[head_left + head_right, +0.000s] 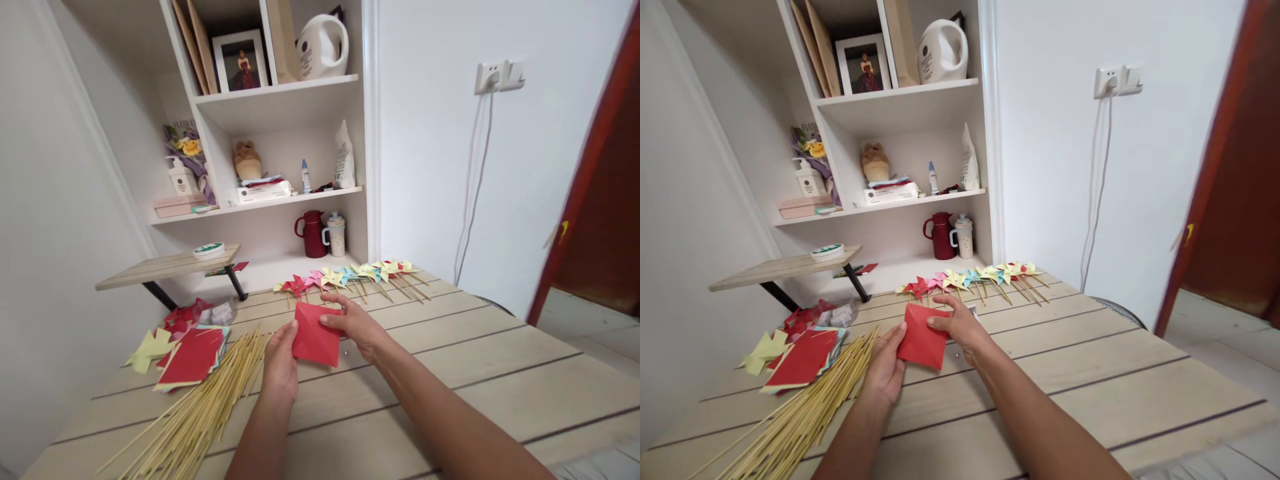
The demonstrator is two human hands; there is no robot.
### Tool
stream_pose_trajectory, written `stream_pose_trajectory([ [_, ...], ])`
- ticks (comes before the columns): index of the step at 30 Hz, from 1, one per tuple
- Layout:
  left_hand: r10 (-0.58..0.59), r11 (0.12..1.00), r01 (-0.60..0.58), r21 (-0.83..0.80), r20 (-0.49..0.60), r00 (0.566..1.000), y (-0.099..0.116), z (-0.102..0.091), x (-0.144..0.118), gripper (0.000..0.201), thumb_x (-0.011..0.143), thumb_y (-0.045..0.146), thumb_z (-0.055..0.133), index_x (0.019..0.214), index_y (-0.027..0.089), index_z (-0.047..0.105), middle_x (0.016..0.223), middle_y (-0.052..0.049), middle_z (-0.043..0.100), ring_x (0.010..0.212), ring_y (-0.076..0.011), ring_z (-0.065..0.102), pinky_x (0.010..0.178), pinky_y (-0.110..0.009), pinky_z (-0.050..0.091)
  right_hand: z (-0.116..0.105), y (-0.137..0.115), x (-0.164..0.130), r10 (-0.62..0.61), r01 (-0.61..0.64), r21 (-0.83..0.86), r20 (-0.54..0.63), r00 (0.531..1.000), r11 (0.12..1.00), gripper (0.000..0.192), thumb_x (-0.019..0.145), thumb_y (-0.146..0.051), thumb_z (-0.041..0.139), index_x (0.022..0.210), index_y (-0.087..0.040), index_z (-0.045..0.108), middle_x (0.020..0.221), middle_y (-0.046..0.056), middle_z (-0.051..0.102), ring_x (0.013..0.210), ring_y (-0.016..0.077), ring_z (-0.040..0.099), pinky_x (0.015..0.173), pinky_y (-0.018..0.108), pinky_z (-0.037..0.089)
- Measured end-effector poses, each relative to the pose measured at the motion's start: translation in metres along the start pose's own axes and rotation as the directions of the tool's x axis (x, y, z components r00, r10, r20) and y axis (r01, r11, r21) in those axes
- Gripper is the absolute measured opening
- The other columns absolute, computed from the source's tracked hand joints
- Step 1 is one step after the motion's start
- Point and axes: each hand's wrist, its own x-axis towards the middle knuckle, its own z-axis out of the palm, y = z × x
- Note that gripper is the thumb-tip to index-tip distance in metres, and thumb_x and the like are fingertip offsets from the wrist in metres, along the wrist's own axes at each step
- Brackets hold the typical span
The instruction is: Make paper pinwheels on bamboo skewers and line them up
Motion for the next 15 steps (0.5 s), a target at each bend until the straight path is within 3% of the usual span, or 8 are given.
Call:
stream_pose_trajectory([
  [3, 0.02, 1.0, -0.019, 0.008, -0.009, 1.0, 0.001, -0.005, 0.0, 0.013, 0.076, 0.028, 0.073, 0.085, 0.019, 0.072, 0.088, -0.007, 0.077, 0.086, -0.0216, 0.071, 0.079, -0.03, 0.053, -0.002, 0.006, 0.004, 0.001, -0.001, 0.009, 0.045, 0.999, 1.0, 0.047, 0.058, -0.031, 0.084, 0.099, -0.018, 0.065, 0.077, 0.003, 0.072, 0.068, 0.0179, 0.066, 0.068, 0.031, 0.05],
  [6, 0.062, 0.998, -0.062, -0.002, 0.029, 0.998, 0.004, -0.009, 0.001, 0.024, 0.074, 0.036, 0.076, 0.088, 0.017, 0.073, 0.093, -0.008, 0.076, 0.09, -0.0218, 0.07, 0.08, -0.03, 0.053, -0.002, 0.01, 0.009, -0.065, 0.065, 0.024, 0.013, 0.998, 0.998, 0.035, 0.057, -0.037, 0.084, 0.078, -0.015, 0.066, 0.073, 0.004, 0.071, 0.067, 0.0183, 0.064, 0.07, 0.033, 0.05],
  [9, 0.102, 0.995, -0.101, 0.018, -0.069, 0.992, 0.004, -0.016, 0.008, 0.032, 0.078, 0.045, 0.071, 0.096, 0.018, 0.073, 0.105, -0.008, 0.073, 0.097, -0.019, 0.067, 0.082, -0.029, 0.051, -0.004, 0.009, 0.013, -0.158, 0.162, 0.033, -0.083, 0.984, 0.986, 0.035, 0.062, -0.044, 0.081, 0.08, -0.018, 0.065, 0.084, 0.005, 0.073, 0.079, 0.0206, 0.065, 0.076, 0.033, 0.05],
  [11, 0.04, 0.998, -0.032, 0.057, -0.151, 0.988, 0.003, -0.022, 0.012, 0.035, 0.085, 0.05, 0.063, 0.097, 0.019, 0.073, 0.112, -0.01, 0.071, 0.099, -0.0175, 0.066, 0.084, -0.029, 0.05, -0.007, 0.005, 0.014, -0.248, 0.255, 0.05, -0.112, 0.962, 0.966, 0.033, 0.066, -0.044, 0.079, 0.083, -0.021, 0.064, 0.102, 0.006, 0.073, 0.096, 0.0225, 0.065, 0.086, 0.034, 0.049],
  [13, -0.141, 0.988, 0.143, 0.06, -0.03, 0.989, 0.002, -0.027, 0.015, 0.054, 0.089, 0.062, 0.048, 0.093, 0.014, 0.073, 0.115, -0.015, 0.07, 0.099, -0.0204, 0.066, 0.084, -0.032, 0.051, -0.011, -0.001, 0.012, -0.35, 0.354, 0.055, -0.068, 0.934, 0.934, 0.025, 0.068, -0.04, 0.079, 0.082, -0.023, 0.066, 0.126, 0.005, 0.065, 0.115, 0.0239, 0.059, 0.097, 0.036, 0.045],
  [15, -0.309, 0.951, 0.306, 0.049, 0.235, 0.922, 0.002, -0.028, 0.014, 0.076, 0.087, 0.074, 0.034, 0.098, 0.009, 0.072, 0.118, -0.022, 0.068, 0.1, -0.0259, 0.066, 0.086, -0.038, 0.051, -0.014, -0.007, 0.008, -0.425, 0.424, 0.022, 0.041, 0.904, 0.905, 0.016, 0.071, -0.035, 0.078, 0.078, -0.024, 0.069, 0.144, 0.001, 0.052, 0.13, 0.0248, 0.049, 0.104, 0.038, 0.04],
])
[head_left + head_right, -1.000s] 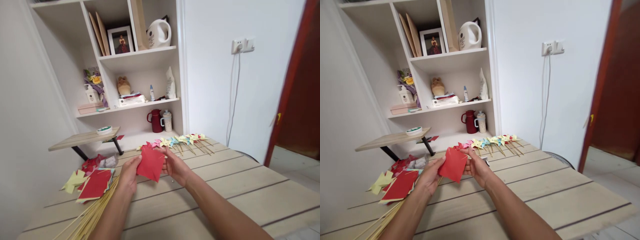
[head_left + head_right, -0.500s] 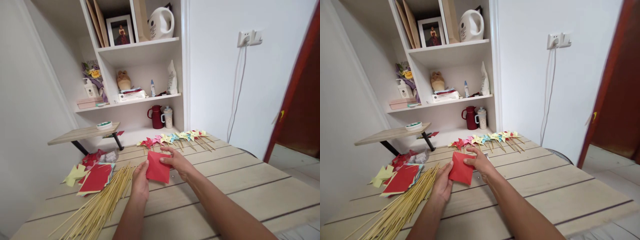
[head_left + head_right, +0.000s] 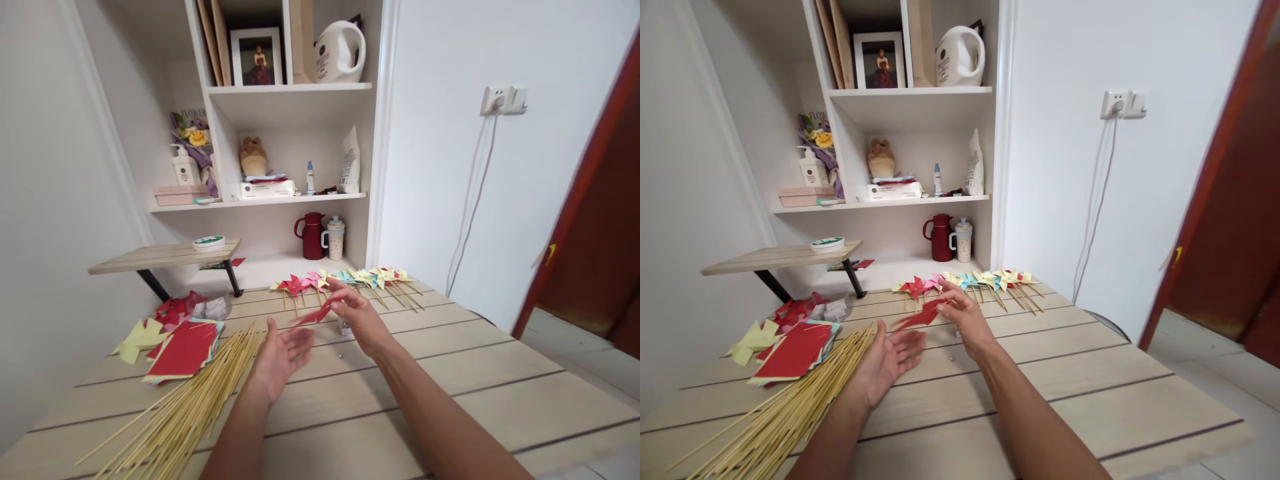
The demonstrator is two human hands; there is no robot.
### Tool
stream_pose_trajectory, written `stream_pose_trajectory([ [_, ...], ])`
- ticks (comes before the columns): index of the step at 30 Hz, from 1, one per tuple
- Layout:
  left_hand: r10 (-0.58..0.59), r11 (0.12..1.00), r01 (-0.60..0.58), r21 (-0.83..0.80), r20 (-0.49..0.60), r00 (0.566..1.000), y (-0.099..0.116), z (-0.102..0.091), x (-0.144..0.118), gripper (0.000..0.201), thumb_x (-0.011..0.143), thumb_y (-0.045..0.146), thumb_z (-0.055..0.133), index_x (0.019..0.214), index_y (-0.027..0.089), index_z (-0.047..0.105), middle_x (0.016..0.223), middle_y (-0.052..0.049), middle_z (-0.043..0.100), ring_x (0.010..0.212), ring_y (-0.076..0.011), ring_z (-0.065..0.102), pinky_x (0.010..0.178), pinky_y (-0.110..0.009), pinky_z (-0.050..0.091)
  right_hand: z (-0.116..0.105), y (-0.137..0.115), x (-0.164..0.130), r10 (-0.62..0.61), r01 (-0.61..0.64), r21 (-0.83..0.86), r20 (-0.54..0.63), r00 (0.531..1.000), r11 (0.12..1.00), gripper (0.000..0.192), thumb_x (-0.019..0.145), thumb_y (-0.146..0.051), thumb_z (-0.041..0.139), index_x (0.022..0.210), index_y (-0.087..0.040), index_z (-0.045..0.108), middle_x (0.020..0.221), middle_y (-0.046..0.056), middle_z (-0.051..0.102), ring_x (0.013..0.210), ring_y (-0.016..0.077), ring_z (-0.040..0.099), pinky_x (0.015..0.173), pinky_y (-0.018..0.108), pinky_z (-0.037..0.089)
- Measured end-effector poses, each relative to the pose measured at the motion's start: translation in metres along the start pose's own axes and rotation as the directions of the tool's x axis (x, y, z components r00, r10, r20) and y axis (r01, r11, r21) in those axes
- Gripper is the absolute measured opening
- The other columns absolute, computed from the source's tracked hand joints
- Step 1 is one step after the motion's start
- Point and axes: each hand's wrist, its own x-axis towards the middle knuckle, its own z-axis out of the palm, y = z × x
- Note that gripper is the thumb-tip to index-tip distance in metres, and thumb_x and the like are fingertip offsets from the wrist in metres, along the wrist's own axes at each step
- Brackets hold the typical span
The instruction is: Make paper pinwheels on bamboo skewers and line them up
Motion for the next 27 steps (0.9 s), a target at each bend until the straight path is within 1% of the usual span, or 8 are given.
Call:
stream_pose_trajectory([
  [2, -0.052, 0.997, 0.065, -0.047, 0.246, 0.968, 0.0, 0.002, -0.004, 0.088, 0.082, 0.08, 0.03, 0.112, 0.007, 0.068, 0.123, -0.024, 0.065, 0.103, -0.03, 0.066, 0.089, -0.043, 0.05, -0.002, -0.005, -0.002, -0.024, 0.032, -0.08, 0.106, 0.994, 0.996, 0.01, 0.073, -0.033, 0.076, 0.077, -0.025, 0.072, 0.149, -0.001, 0.045, 0.137, 0.0262, 0.041, 0.107, 0.04, 0.038],
  [5, -0.009, 0.993, 0.05, -0.104, 0.362, 0.932, 0.001, 0.006, -0.009, 0.085, 0.081, 0.079, 0.037, 0.129, 0.012, 0.059, 0.126, -0.022, 0.064, 0.102, -0.03, 0.066, 0.09, -0.046, 0.049, -0.004, -0.007, -0.004, -0.032, 0.069, -0.184, 0.196, 0.98, 0.98, 0.007, 0.076, -0.034, 0.074, 0.075, -0.027, 0.074, 0.147, -0.001, 0.045, 0.14, 0.0271, 0.036, 0.106, 0.042, 0.039],
  [8, 0.028, 0.995, 0.005, -0.099, 0.32, 0.947, 0.0, 0.006, -0.012, 0.072, 0.083, 0.07, 0.049, 0.131, 0.017, 0.057, 0.129, -0.02, 0.063, 0.106, -0.0293, 0.065, 0.091, -0.048, 0.049, -0.004, -0.005, -0.004, -0.072, 0.13, -0.228, 0.248, 0.966, 0.965, 0.009, 0.08, -0.033, 0.071, 0.073, -0.028, 0.075, 0.144, -0.001, 0.047, 0.137, 0.0264, 0.038, 0.107, 0.042, 0.039],
  [12, 0.146, 0.989, -0.133, -0.068, 0.232, 0.962, -0.006, 0.005, -0.01, 0.046, 0.08, 0.037, 0.074, 0.121, 0.018, 0.065, 0.128, -0.015, 0.066, 0.109, -0.0276, 0.064, 0.095, -0.044, 0.049, -0.002, 0.0, -0.003, -0.081, 0.145, -0.265, 0.238, 0.968, 0.953, 0.011, 0.08, -0.033, 0.071, 0.073, -0.027, 0.076, 0.14, 0.0, 0.051, 0.132, 0.0265, 0.045, 0.108, 0.042, 0.038],
  [15, 0.213, 0.977, -0.208, -0.047, 0.141, 0.967, -0.009, 0.008, -0.005, 0.04, 0.072, 0.027, 0.081, 0.108, 0.012, 0.071, 0.114, -0.016, 0.073, 0.104, -0.0272, 0.067, 0.095, -0.039, 0.049, 0.0, 0.004, -0.003, 0.01, 0.026, -0.212, 0.165, 0.986, 0.977, 0.011, 0.077, -0.037, 0.073, 0.082, -0.028, 0.077, 0.137, 0.003, 0.055, 0.126, 0.0288, 0.051, 0.1, 0.043, 0.044],
  [19, 0.3, 0.949, -0.299, -0.1, -0.004, 0.954, -0.009, 0.011, -0.001, 0.036, 0.069, 0.027, 0.083, 0.101, 0.013, 0.074, 0.112, -0.014, 0.074, 0.103, -0.025, 0.069, 0.095, -0.036, 0.05, 0.002, 0.006, -0.004, 0.193, -0.195, 0.031, 0.064, 0.979, 0.98, 0.043, 0.079, -0.043, 0.072, 0.121, -0.035, 0.064, 0.119, 0.004, 0.07, 0.104, 0.0244, 0.066, 0.093, 0.04, 0.048],
  [24, 0.325, 0.935, -0.334, -0.121, -0.085, 0.942, -0.007, 0.011, 0.0, 0.033, 0.068, 0.026, 0.083, 0.098, 0.013, 0.074, 0.106, -0.012, 0.076, 0.098, -0.0221, 0.07, 0.092, -0.033, 0.051, 0.004, 0.008, -0.006, 0.323, -0.331, 0.075, 0.092, 0.942, 0.941, 0.051, 0.084, -0.059, 0.063, 0.123, -0.027, 0.063, 0.098, 0.007, 0.076, 0.092, 0.0237, 0.069, 0.088, 0.039, 0.049],
  [27, 0.314, 0.937, -0.322, -0.136, -0.082, 0.946, -0.006, 0.012, -0.001, 0.036, 0.069, 0.027, 0.083, 0.101, 0.013, 0.074, 0.108, -0.012, 0.076, 0.1, -0.0224, 0.07, 0.093, -0.033, 0.051, 0.005, 0.011, -0.007, 0.323, -0.325, 0.002, 0.093, 0.942, 0.946, 0.054, 0.076, -0.054, 0.073, 0.122, -0.026, 0.063, 0.096, 0.005, 0.076, 0.089, 0.0233, 0.069, 0.083, 0.038, 0.049],
])
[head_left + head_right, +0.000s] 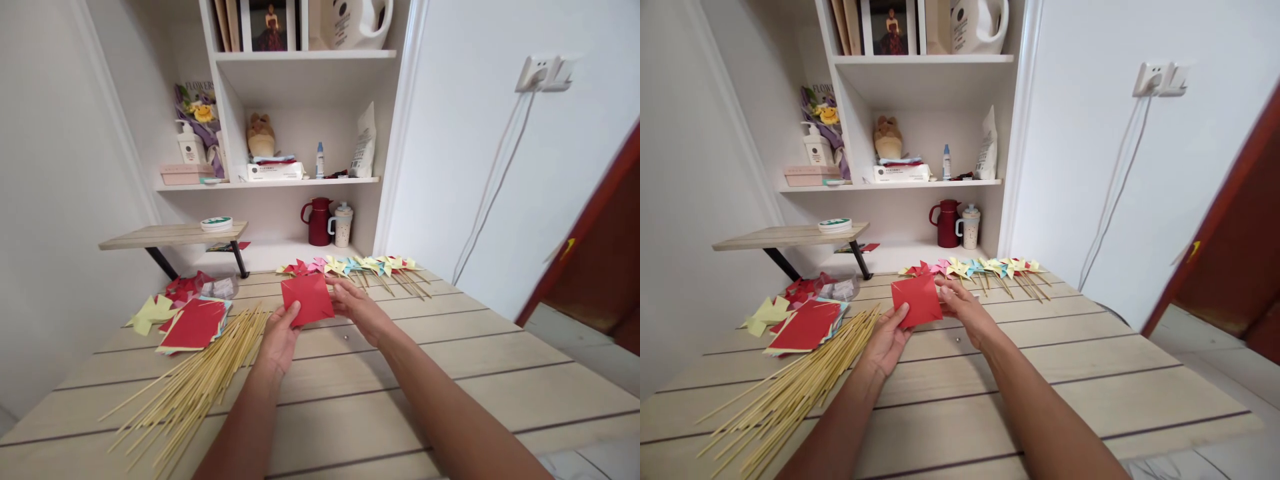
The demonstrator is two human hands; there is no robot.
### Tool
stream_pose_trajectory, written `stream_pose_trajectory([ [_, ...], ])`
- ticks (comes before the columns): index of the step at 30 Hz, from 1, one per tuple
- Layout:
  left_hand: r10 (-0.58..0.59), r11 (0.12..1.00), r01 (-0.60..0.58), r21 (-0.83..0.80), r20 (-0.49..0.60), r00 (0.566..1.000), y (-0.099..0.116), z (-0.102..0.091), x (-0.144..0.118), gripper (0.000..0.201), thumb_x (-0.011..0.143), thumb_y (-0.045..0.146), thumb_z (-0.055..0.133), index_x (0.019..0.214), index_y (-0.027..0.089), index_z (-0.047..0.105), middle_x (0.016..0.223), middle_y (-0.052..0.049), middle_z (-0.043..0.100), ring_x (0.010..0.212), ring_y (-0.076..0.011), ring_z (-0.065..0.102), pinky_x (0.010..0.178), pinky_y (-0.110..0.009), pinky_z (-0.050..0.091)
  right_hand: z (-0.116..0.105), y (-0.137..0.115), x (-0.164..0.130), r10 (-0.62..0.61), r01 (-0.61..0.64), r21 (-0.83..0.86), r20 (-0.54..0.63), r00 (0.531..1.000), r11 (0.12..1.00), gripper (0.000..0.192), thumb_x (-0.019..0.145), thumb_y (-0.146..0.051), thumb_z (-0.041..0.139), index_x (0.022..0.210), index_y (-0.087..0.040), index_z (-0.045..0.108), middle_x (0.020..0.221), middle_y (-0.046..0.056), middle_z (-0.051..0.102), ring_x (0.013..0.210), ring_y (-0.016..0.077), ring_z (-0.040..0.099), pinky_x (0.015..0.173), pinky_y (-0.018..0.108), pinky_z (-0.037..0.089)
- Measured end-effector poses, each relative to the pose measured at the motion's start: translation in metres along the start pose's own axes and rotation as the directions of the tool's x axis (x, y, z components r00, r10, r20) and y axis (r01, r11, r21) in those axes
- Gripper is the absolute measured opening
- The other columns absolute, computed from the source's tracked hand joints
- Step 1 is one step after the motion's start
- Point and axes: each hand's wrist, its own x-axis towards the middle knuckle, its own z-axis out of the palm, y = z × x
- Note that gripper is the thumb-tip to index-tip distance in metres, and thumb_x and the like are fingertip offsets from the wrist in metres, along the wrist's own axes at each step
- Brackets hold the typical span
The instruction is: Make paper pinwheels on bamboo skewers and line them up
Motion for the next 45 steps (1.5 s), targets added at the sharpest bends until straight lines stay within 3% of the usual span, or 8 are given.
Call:
stream_pose_trajectory([
  [4, -0.041, 0.999, 0.041, 0.006, 0.061, 0.997, 0.0, 0.002, -0.003, 0.038, 0.072, 0.029, 0.081, 0.105, 0.011, 0.073, 0.108, -0.014, 0.075, 0.099, -0.0235, 0.07, 0.091, -0.033, 0.052, -0.001, 0.004, 0.002, -0.024, 0.024, -0.01, -0.088, 0.996, 1.0, 0.042, 0.059, -0.039, 0.086, 0.093, -0.02, 0.07, 0.076, 0.001, 0.073, 0.069, 0.0177, 0.065, 0.072, 0.032, 0.049],
  [8, -0.072, 0.997, 0.072, -0.008, 0.081, 0.994, -0.002, 0.003, -0.003, 0.031, 0.078, 0.033, 0.077, 0.1, 0.012, 0.074, 0.102, -0.013, 0.076, 0.09, -0.0203, 0.07, 0.083, -0.031, 0.054, -0.004, 0.004, 0.005, -0.005, 0.008, 0.021, -0.178, 0.984, 1.0, 0.032, 0.055, -0.038, 0.087, 0.07, -0.018, 0.067, 0.066, -0.001, 0.068, 0.059, 0.0139, 0.059, 0.064, 0.029, 0.047],
  [18, -0.061, 0.998, 0.063, -0.021, 0.074, 0.995, -0.003, 0.002, -0.003, 0.025, 0.077, 0.033, 0.077, 0.094, 0.014, 0.075, 0.102, -0.011, 0.076, 0.089, -0.0176, 0.069, 0.081, -0.029, 0.053, -0.009, 0.001, 0.006, -0.008, 0.016, 0.035, -0.2, 0.98, 0.999, 0.034, 0.053, -0.039, 0.088, 0.068, -0.019, 0.065, 0.064, -0.001, 0.066, 0.055, 0.0121, 0.054, 0.051, 0.025, 0.037],
  [29, -0.006, 1.0, 0.006, -0.008, 0.068, 0.998, -0.002, 0.003, -0.001, 0.025, 0.073, 0.031, 0.08, 0.091, 0.014, 0.075, 0.095, -0.009, 0.077, 0.083, -0.0178, 0.07, 0.071, -0.025, 0.052, -0.003, -0.003, 0.005, 0.046, -0.027, 0.086, -0.22, 0.974, 0.996, 0.036, 0.049, -0.036, 0.089, 0.068, -0.019, 0.063, 0.059, -0.003, 0.064, 0.052, 0.0114, 0.055, 0.052, 0.025, 0.042],
  [33, -0.023, 0.998, 0.025, -0.055, 0.033, 0.999, -0.002, 0.003, 0.002, 0.027, 0.076, 0.038, 0.078, 0.091, 0.016, 0.074, 0.097, -0.009, 0.076, 0.09, -0.0195, 0.069, 0.079, -0.029, 0.052, -0.001, -0.002, 0.005, 0.066, -0.034, 0.155, -0.205, 0.976, 0.987, 0.038, 0.049, -0.034, 0.089, 0.065, -0.019, 0.058, 0.06, -0.003, 0.065, 0.053, 0.0123, 0.058, 0.055, 0.026, 0.046],
  [35, -0.063, 0.993, 0.063, -0.096, 0.011, 0.998, -0.002, 0.003, 0.002, 0.038, 0.081, 0.052, 0.068, 0.093, 0.017, 0.074, 0.103, -0.01, 0.074, 0.097, -0.0207, 0.067, 0.084, -0.031, 0.051, 0.001, -0.001, 0.005, 0.049, -0.002, 0.206, -0.223, 0.974, 0.979, 0.039, 0.052, -0.037, 0.088, 0.065, -0.02, 0.055, 0.063, -0.002, 0.066, 0.057, 0.0132, 0.06, 0.059, 0.027, 0.049],
  [39, -0.095, 0.994, 0.099, -0.043, 0.087, 0.992, -0.004, 0.006, 0.0, 0.066, 0.084, 0.072, 0.046, 0.113, 0.018, 0.07, 0.127, -0.014, 0.064, 0.12, -0.0243, 0.055, 0.088, -0.033, 0.048, 0.013, 0.004, 0.006, 0.016, 0.066, 0.275, -0.285, 0.958, 0.959, 0.043, 0.055, -0.044, 0.086, 0.068, -0.022, 0.051, 0.069, 0.0, 0.069, 0.064, 0.0167, 0.065, 0.064, 0.03, 0.053],
  [45, -0.011, 1.0, 0.011, 0.002, 0.18, 0.984, -0.013, 0.017, -0.005, 0.039, 0.085, 0.048, 0.064, 0.115, 0.023, 0.069, 0.128, -0.008, 0.066, 0.118, -0.023, 0.056, 0.091, -0.032, 0.045, 0.037, 0.015, 0.0, 0.023, 0.063, 0.289, -0.286, 0.958, 0.955, 0.045, 0.052, -0.039, 0.088, 0.068, -0.022, 0.05, 0.066, -0.001, 0.069, 0.063, 0.0181, 0.066, 0.069, 0.034, 0.054],
])
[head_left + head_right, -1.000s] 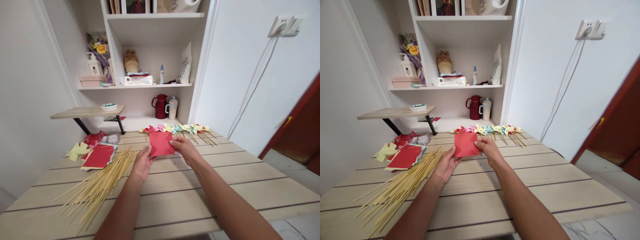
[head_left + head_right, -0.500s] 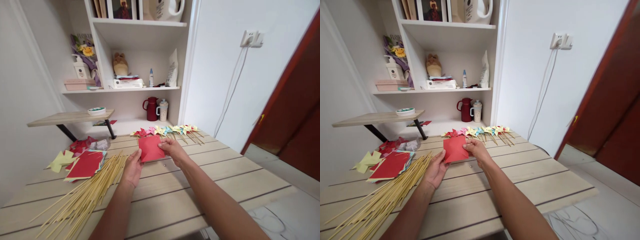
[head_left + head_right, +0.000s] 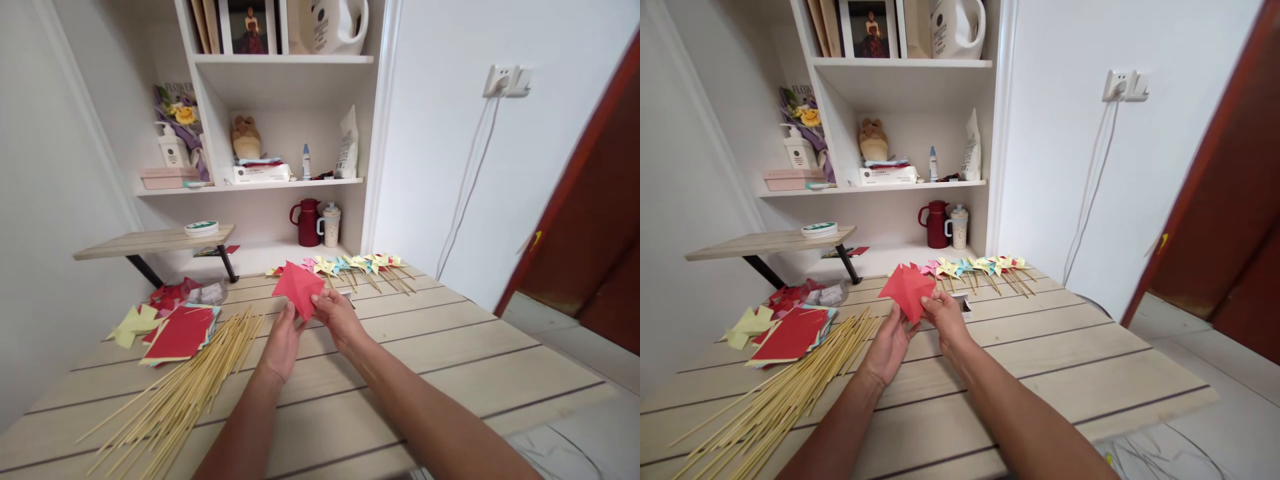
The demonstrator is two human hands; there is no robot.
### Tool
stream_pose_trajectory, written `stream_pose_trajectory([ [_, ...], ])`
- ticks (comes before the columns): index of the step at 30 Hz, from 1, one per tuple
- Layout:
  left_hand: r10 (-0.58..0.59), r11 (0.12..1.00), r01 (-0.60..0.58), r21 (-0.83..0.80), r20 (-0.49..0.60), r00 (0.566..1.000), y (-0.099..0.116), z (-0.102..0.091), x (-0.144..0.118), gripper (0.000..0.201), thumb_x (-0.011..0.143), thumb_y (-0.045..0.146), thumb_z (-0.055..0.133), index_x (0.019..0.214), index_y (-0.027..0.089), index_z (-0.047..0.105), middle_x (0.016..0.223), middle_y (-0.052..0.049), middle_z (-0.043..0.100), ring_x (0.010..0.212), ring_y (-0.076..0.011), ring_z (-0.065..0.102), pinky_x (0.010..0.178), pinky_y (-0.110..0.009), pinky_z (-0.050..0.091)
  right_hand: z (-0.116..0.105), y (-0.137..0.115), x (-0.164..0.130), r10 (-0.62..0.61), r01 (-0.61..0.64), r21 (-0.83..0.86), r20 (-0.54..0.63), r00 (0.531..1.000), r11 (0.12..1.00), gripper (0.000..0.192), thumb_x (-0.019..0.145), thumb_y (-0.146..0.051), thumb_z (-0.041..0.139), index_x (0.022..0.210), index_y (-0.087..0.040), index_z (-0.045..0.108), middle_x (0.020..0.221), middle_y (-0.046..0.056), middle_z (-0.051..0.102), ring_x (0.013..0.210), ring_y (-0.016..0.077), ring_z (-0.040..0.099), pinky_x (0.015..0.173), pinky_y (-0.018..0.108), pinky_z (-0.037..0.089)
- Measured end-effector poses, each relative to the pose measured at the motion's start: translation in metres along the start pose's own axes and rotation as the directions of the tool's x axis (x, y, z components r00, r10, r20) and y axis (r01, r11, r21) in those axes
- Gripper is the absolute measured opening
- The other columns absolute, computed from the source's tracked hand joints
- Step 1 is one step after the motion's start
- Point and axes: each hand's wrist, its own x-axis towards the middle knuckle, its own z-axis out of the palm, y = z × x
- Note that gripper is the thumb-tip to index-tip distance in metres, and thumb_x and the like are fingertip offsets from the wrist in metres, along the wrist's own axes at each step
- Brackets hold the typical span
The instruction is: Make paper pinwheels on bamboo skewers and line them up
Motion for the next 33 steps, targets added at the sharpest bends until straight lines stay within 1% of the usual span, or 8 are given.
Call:
stream_pose_trajectory([
  [5, 0.078, 0.992, -0.082, -0.094, -0.046, 0.996, 0.003, 0.001, 0.001, 0.034, 0.083, 0.036, 0.066, 0.113, 0.021, 0.069, 0.118, -0.008, 0.071, 0.109, -0.0237, 0.062, 0.092, -0.035, 0.047, 0.003, 0.003, -0.005, 0.004, -0.004, -0.041, -0.001, 1.0, 0.999, 0.041, 0.052, -0.035, 0.088, 0.069, -0.021, 0.053, 0.061, -0.001, 0.067, 0.059, 0.0174, 0.064, 0.066, 0.034, 0.054],
  [10, -0.021, 0.966, 0.02, -0.258, 0.0, 1.0, 0.012, 0.0, -0.002, 0.068, 0.084, 0.074, 0.043, 0.122, 0.021, 0.064, 0.132, -0.015, 0.063, 0.121, -0.0282, 0.057, 0.091, -0.04, 0.05, -0.003, 0.001, 0.0, -0.055, 0.051, -0.052, -0.08, 0.995, 0.997, 0.039, 0.056, -0.037, 0.084, 0.072, -0.022, 0.052, 0.062, -0.003, 0.066, 0.059, 0.0162, 0.063, 0.066, 0.033, 0.052],
  [12, -0.03, 0.963, 0.03, -0.268, 0.003, 1.0, 0.014, 0.0, -0.002, 0.074, 0.081, 0.078, 0.041, 0.124, 0.022, 0.063, 0.133, -0.015, 0.061, 0.122, -0.0288, 0.056, 0.092, -0.041, 0.05, -0.004, 0.001, 0.0, -0.059, 0.053, -0.063, -0.099, 0.993, 0.997, 0.039, 0.056, -0.037, 0.083, 0.073, -0.023, 0.051, 0.062, -0.003, 0.066, 0.058, 0.0167, 0.063, 0.064, 0.033, 0.052],
  [19, 0.078, 0.983, -0.085, -0.16, -0.053, 0.996, 0.006, -0.001, 0.002, 0.036, 0.085, 0.032, 0.067, 0.119, 0.018, 0.065, 0.128, -0.012, 0.067, 0.118, -0.0253, 0.061, 0.099, -0.038, 0.046, 0.0, 0.002, -0.007, -0.001, -0.007, -0.133, -0.058, 0.998, 0.991, 0.04, 0.055, -0.035, 0.084, 0.076, -0.022, 0.053, 0.061, 0.0, 0.067, 0.057, 0.0183, 0.063, 0.059, 0.032, 0.05],
  [22, 0.084, 0.98, -0.095, -0.175, -0.071, 0.994, 0.003, -0.005, 0.004, 0.031, 0.086, 0.029, 0.066, 0.114, 0.015, 0.068, 0.123, -0.014, 0.069, 0.116, -0.0257, 0.063, 0.1, -0.039, 0.046, -0.001, 0.004, -0.008, -0.004, 0.003, -0.171, -0.004, 1.0, 0.985, 0.046, 0.056, -0.034, 0.084, 0.088, -0.023, 0.053, 0.066, -0.001, 0.068, 0.061, 0.0195, 0.065, 0.064, 0.034, 0.052],
  [25, 0.08, 0.975, -0.1, -0.199, -0.107, 0.991, 0.004, -0.009, 0.006, 0.03, 0.087, 0.031, 0.065, 0.112, 0.014, 0.068, 0.119, -0.015, 0.071, 0.112, -0.0251, 0.065, 0.099, -0.04, 0.048, -0.005, 0.006, -0.005, -0.094, 0.104, -0.243, 0.053, 0.994, 0.964, 0.051, 0.062, -0.032, 0.081, 0.099, -0.026, 0.047, 0.086, 0.0, 0.069, 0.072, 0.0188, 0.066, 0.07, 0.034, 0.052],
  [30, 0.054, 0.965, -0.088, -0.248, -0.142, 0.988, 0.007, -0.012, 0.008, 0.029, 0.089, 0.029, 0.061, 0.112, 0.013, 0.067, 0.121, -0.015, 0.07, 0.11, -0.0246, 0.066, 0.096, -0.039, 0.05, -0.015, 0.009, 0.002, -0.219, 0.261, -0.439, 0.145, 0.965, 0.86, 0.044, 0.067, -0.028, 0.076, 0.095, -0.027, 0.043, 0.117, 0.005, 0.057, 0.098, 0.0231, 0.063, 0.08, 0.039, 0.052],
  [33, 0.028, 0.965, -0.069, -0.253, -0.163, 0.986, 0.009, -0.013, 0.008, 0.03, 0.09, 0.029, 0.06, 0.113, 0.012, 0.067, 0.12, -0.017, 0.07, 0.11, -0.0254, 0.066, 0.095, -0.039, 0.051, -0.019, 0.007, 0.004, -0.412, 0.447, -0.628, 0.212, 0.886, 0.637, 0.031, 0.067, -0.029, 0.076, 0.091, -0.025, 0.056, 0.125, 0.009, 0.048, 0.119, 0.0304, 0.052, 0.095, 0.049, 0.046],
])
